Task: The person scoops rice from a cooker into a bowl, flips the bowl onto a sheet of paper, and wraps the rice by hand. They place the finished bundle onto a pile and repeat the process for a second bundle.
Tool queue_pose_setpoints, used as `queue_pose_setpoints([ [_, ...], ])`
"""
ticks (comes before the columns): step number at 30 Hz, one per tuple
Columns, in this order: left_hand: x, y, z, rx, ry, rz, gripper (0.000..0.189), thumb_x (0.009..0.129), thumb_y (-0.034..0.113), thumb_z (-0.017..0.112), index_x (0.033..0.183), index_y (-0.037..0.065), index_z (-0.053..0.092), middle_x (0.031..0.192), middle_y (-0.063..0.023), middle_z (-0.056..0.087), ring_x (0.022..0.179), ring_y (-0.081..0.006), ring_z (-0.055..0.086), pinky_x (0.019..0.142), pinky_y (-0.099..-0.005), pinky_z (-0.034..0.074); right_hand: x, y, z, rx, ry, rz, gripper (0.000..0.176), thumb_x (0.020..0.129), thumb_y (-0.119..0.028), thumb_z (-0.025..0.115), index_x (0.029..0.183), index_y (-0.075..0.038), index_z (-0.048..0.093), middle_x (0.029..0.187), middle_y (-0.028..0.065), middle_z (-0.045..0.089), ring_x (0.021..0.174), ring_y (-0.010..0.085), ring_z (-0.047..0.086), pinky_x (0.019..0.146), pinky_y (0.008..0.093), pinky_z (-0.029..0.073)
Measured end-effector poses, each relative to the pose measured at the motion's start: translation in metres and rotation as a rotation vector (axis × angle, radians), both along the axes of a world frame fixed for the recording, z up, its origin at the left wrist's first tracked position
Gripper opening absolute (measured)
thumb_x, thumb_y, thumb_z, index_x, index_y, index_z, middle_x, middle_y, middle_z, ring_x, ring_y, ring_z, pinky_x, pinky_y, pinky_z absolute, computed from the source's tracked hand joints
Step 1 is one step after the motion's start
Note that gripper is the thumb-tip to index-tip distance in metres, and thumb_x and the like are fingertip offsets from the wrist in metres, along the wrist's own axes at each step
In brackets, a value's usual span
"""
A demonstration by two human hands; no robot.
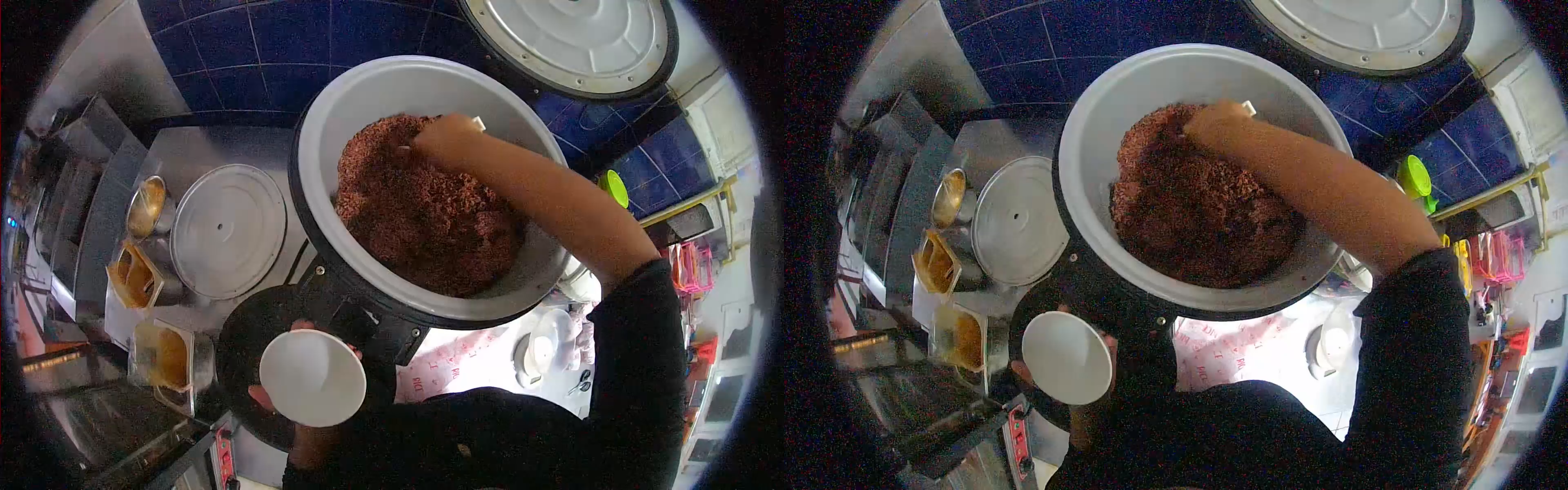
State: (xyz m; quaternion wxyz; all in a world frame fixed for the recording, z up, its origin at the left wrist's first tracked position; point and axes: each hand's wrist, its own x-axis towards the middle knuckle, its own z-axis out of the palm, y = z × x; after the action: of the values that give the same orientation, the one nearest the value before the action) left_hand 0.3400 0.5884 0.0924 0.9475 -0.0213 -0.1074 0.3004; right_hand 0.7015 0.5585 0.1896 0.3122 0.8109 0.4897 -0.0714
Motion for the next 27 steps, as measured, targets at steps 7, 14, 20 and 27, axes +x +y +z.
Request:
queue_pose_setpoints([
  [7,-0.019,0.016,-0.020,0.100,0.198,-0.087,0.105,0.074,0.075,0.052,0.143,0.002,0.021,0.129,-0.0266,0.047,0.108,-0.0468,0.052,0.090,-0.0632,0.039,-0.047,-0.009,-0.003,-0.154,0.066,0.119,0.017,0.084,-0.014,0.058,0.094,-0.007,0.070,0.094,0.0119,0.069,0.088,0.0306,0.068,0.073,0.0439,0.056],
  [14,-0.015,0.015,-0.031,0.089,0.173,-0.066,0.107,0.068,0.077,0.057,0.140,0.004,0.027,0.123,-0.0226,0.052,0.107,-0.0475,0.052,0.088,-0.0646,0.040,-0.066,-0.050,0.009,-0.145,0.240,0.187,0.025,0.078,-0.010,0.059,0.101,-0.005,0.068,0.096,0.0160,0.068,0.088,0.0331,0.068,0.072,0.0449,0.055],
  [20,-0.018,0.016,-0.025,0.142,0.227,-0.038,0.101,0.069,0.077,0.057,0.138,0.008,0.033,0.127,-0.0183,0.050,0.108,-0.0462,0.052,0.088,-0.0654,0.040,-0.064,-0.082,0.030,-0.071,0.639,0.026,0.039,0.081,-0.014,0.057,0.118,-0.004,0.059,0.102,0.0185,0.065,0.099,0.0327,0.063,0.084,0.0435,0.050],
  [27,-0.019,0.005,-0.034,0.046,0.268,0.052,0.098,0.073,0.075,0.054,0.137,0.003,0.037,0.138,-0.0186,0.036,0.121,-0.0346,0.045,0.096,-0.0563,0.042,-0.034,-0.083,0.058,0.120,0.967,-0.110,0.023,0.085,-0.012,0.058,0.105,0.001,0.060,0.082,0.0065,0.061,0.071,0.0126,0.053,0.067,0.0297,0.046],
])
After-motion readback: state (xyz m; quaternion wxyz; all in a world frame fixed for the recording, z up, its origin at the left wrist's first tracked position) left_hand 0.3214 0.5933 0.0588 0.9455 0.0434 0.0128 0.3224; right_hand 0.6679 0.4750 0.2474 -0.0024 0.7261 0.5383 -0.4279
